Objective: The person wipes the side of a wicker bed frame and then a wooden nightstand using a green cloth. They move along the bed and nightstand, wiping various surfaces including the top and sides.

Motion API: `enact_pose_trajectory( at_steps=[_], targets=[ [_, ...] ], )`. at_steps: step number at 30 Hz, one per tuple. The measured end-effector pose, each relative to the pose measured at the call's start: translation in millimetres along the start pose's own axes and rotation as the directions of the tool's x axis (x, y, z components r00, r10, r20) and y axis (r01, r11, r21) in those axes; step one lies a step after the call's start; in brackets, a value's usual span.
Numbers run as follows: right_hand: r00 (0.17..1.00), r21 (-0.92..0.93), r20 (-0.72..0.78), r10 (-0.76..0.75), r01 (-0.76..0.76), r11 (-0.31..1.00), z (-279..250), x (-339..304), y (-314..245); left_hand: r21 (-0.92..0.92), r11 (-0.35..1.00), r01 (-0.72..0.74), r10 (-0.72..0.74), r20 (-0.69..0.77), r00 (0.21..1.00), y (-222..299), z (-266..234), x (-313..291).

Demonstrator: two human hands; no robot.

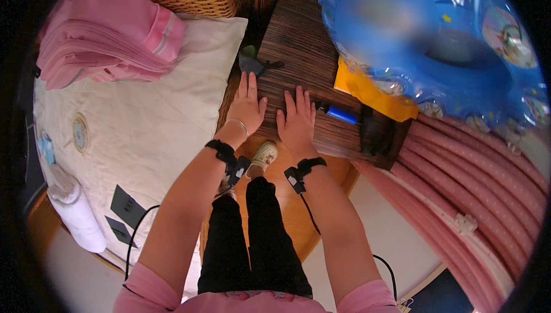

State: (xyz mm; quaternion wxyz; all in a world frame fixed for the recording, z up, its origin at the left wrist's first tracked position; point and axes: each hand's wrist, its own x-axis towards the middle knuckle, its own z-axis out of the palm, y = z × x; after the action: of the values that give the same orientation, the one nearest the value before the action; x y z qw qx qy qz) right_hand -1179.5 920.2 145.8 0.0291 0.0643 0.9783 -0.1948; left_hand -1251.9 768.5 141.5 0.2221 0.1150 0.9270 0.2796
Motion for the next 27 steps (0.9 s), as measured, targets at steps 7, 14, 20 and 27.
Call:
enact_pose_trajectory(
  at_steps=[7,14,20,27],
  targets=[
    [0.999,-0.119,0.036,-0.030,0.034,0.992,6.9,8.6,6.7,-0.328,0.943,-0.045,0.037,-0.030,0.999,8.3,-36.2,104.5],
    [0.998,-0.160,0.057,-0.025,0.034,0.987,6.9,9.6,4.5,-0.361,0.925,-0.123,0.049,-0.207,0.977,24.1,-38.6,172.9],
    [0.997,-0.183,0.060,-0.037,0.048,0.982,8.5,7.8,7.5,-0.439,0.899,-0.015,-0.093,-0.223,0.970,10.9,-31.3,129.1],
    [0.999,-0.181,-0.004,-0.045,0.044,0.982,10.8,8.3,8.2,-0.482,0.870,0.099,-0.198,-0.158,0.967,-20.1,-15.0,15.2]
  ],
)
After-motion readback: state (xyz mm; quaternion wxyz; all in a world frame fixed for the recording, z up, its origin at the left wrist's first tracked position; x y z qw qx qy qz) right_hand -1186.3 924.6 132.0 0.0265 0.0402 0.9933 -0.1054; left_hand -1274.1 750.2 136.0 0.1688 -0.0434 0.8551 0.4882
